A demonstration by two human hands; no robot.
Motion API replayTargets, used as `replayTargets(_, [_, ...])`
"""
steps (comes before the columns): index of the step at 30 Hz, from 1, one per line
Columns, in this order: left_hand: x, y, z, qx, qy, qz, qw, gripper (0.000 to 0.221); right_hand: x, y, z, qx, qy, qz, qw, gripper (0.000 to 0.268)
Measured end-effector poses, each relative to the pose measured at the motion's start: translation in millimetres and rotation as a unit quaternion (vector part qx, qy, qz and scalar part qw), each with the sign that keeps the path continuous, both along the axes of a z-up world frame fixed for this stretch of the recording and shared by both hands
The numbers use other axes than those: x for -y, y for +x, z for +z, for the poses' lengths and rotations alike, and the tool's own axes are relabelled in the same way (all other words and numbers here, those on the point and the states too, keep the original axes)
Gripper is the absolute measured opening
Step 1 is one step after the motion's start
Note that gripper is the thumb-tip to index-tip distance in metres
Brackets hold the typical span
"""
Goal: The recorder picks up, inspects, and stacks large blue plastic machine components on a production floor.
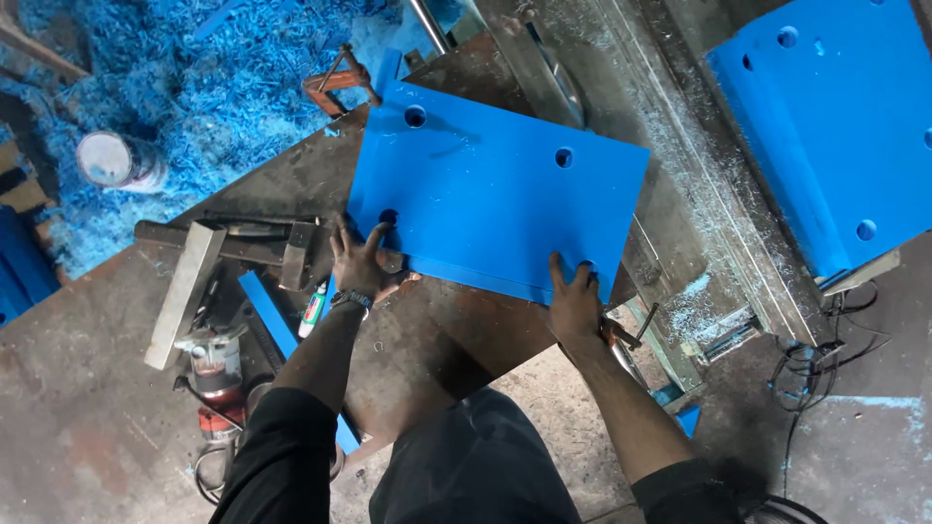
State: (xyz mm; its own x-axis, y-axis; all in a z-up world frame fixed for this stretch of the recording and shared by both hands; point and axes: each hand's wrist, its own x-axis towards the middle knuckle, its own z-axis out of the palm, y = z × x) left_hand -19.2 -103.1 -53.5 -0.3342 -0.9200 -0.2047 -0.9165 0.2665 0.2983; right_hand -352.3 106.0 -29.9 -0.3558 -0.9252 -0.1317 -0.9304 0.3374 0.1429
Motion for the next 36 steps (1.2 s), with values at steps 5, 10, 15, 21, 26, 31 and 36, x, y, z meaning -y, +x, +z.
replayTargets(5, [-3.3, -4.2, 28.4, -0.001, -0.001, 0.006, 1.000, 0.103, -1.3, 2.4, 4.4, 0.014, -0.002, -0.001, 1.000, 0.115])
replayTargets(10, [-4.8, -6.7, 22.0, -0.019, -0.021, -0.003, 1.000, 0.114, -2.8, -0.3, 1.1, 0.039, 0.008, -0.004, 0.999, 0.107])
replayTargets(15, [-4.1, -1.8, 7.5, -0.025, -0.033, -0.004, 0.999, 0.111, -0.8, -1.5, -5.3, 0.033, -0.024, 0.010, 0.999, 0.108])
replayTargets(21, [-5.2, -5.1, 19.2, -0.026, -0.024, -0.003, 0.999, 0.107, -4.9, 1.2, -7.2, 0.011, -0.021, 0.008, 1.000, 0.110])
replayTargets(26, [-7.0, -7.2, 28.1, -0.036, -0.045, -0.003, 0.998, 0.102, -1.9, 1.2, -0.1, 0.034, 0.009, -0.001, 0.999, 0.109])
replayTargets(31, [-8.3, -5.8, 30.4, -0.028, -0.052, -0.003, 0.998, 0.101, -0.9, 4.3, 5.7, 0.053, 0.009, -0.015, 0.998, 0.108])
replayTargets(36, [-8.9, -7.2, 35.0, -0.030, -0.037, -0.001, 0.999, 0.098, -1.8, 3.3, 5.6, 0.051, 0.006, -0.011, 0.999, 0.108])
